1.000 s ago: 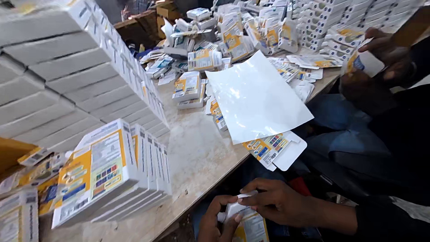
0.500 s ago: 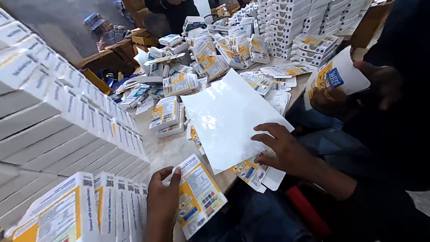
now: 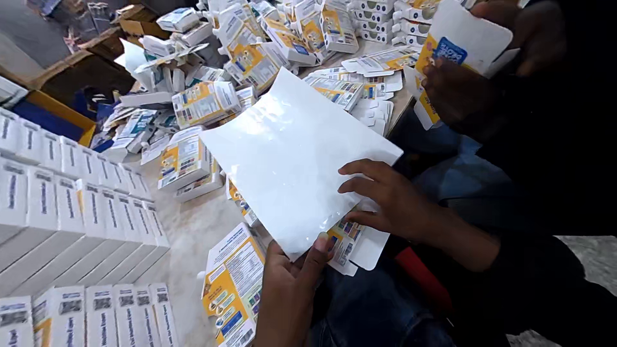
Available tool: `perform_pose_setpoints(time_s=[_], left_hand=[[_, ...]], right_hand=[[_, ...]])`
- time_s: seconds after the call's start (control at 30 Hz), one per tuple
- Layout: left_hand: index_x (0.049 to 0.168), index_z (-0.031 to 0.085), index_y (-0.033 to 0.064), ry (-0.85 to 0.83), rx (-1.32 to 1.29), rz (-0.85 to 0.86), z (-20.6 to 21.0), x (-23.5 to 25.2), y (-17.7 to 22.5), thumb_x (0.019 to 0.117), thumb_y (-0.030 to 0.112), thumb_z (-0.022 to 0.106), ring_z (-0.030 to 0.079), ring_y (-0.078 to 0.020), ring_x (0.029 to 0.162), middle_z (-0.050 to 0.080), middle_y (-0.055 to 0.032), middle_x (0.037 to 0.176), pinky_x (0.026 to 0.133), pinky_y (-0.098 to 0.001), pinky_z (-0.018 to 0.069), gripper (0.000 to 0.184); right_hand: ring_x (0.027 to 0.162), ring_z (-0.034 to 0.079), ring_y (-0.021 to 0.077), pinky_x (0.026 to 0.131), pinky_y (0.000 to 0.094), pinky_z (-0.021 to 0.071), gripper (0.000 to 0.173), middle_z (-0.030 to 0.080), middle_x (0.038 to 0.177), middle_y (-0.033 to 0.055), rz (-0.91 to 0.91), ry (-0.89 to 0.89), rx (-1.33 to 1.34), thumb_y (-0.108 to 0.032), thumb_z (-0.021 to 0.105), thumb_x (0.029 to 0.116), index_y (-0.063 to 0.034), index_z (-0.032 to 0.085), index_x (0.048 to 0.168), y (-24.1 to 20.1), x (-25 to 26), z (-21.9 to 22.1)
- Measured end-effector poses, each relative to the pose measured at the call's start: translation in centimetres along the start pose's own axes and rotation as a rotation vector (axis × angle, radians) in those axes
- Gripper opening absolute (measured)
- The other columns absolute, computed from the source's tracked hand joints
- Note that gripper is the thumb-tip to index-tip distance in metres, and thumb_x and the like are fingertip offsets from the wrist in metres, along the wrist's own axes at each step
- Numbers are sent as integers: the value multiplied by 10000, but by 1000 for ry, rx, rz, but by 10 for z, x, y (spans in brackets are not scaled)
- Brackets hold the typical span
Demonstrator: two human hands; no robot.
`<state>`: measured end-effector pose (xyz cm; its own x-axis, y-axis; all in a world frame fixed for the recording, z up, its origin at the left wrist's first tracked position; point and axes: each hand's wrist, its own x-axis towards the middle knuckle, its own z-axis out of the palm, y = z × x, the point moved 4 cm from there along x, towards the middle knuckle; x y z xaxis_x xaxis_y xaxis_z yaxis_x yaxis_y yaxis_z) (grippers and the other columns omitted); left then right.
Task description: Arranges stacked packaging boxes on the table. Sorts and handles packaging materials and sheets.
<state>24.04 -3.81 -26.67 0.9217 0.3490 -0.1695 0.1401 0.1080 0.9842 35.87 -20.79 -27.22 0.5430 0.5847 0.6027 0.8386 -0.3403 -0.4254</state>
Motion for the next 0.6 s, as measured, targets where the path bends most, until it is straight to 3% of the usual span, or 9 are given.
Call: perform_pose_setpoints(time_s=[0.13, 0.2, 0.27, 0.3, 0.43, 0.5, 0.6], left_hand=[[1305, 511, 25, 74, -417, 52, 24, 14, -16, 1044, 32, 495, 756, -271, 921, 728, -191, 1056, 856, -399, 630, 261], [1254, 552, 43, 165, -454, 90, 26, 22, -16, 1060, 53, 483, 744, -206, 797, 726, -140, 955, 738, -342, 639, 207], [1156, 570, 72, 216, -415, 133, 22, 24, -14, 1073, 93, 462, 690, -136, 641, 692, -81, 817, 580, -265, 605, 139], [1148, 548, 78, 234, -396, 155, 17, 25, -13, 1081, 101, 431, 670, -120, 612, 673, -63, 791, 554, -244, 588, 137], [1154, 506, 110, 196, -531, 125, 2, 27, -15, 1126, 260, 302, 702, -135, 679, 681, -46, 836, 612, -270, 614, 254], [1134, 573, 106, 125, -562, 78, 12, 22, -17, 1122, 338, 317, 741, -153, 775, 737, -59, 911, 700, -298, 634, 346], [1134, 585, 70, 105, -643, 41, 25, 15, -22, 1115, 295, 376, 761, -188, 841, 752, -94, 960, 771, -328, 643, 308]], right_hand=[[1113, 643, 269, 962, 403, 531, 320, 654, 1243, 144, 27, 0, 37, -250, 806, 844, -72, 742, 1102, -1, -3, 4], [1100, 644, 257, 952, 385, 535, 327, 653, 1239, 137, 41, 21, 21, -244, 797, 854, -74, 733, 1127, -1, -2, 3], [1141, 634, 278, 1010, 418, 497, 306, 662, 1238, 136, 36, 58, -42, -248, 782, 867, -85, 733, 1121, -1, -3, 0], [1161, 628, 284, 1048, 442, 476, 283, 666, 1230, 128, 35, 75, -74, -249, 767, 883, -92, 737, 1117, 0, -3, -2], [1109, 666, 250, 1090, 487, 461, 112, 709, 1097, 91, -16, 204, -76, -130, 662, 945, -99, 769, 952, 1, -5, -8], [1089, 677, 227, 1078, 456, 477, 147, 724, 1071, 86, -46, 246, -37, -81, 638, 957, -84, 781, 927, -4, -6, -8], [1092, 677, 219, 1066, 425, 500, 151, 723, 1087, 86, -83, 251, 11, -87, 635, 967, -75, 783, 938, -12, -9, -4]])
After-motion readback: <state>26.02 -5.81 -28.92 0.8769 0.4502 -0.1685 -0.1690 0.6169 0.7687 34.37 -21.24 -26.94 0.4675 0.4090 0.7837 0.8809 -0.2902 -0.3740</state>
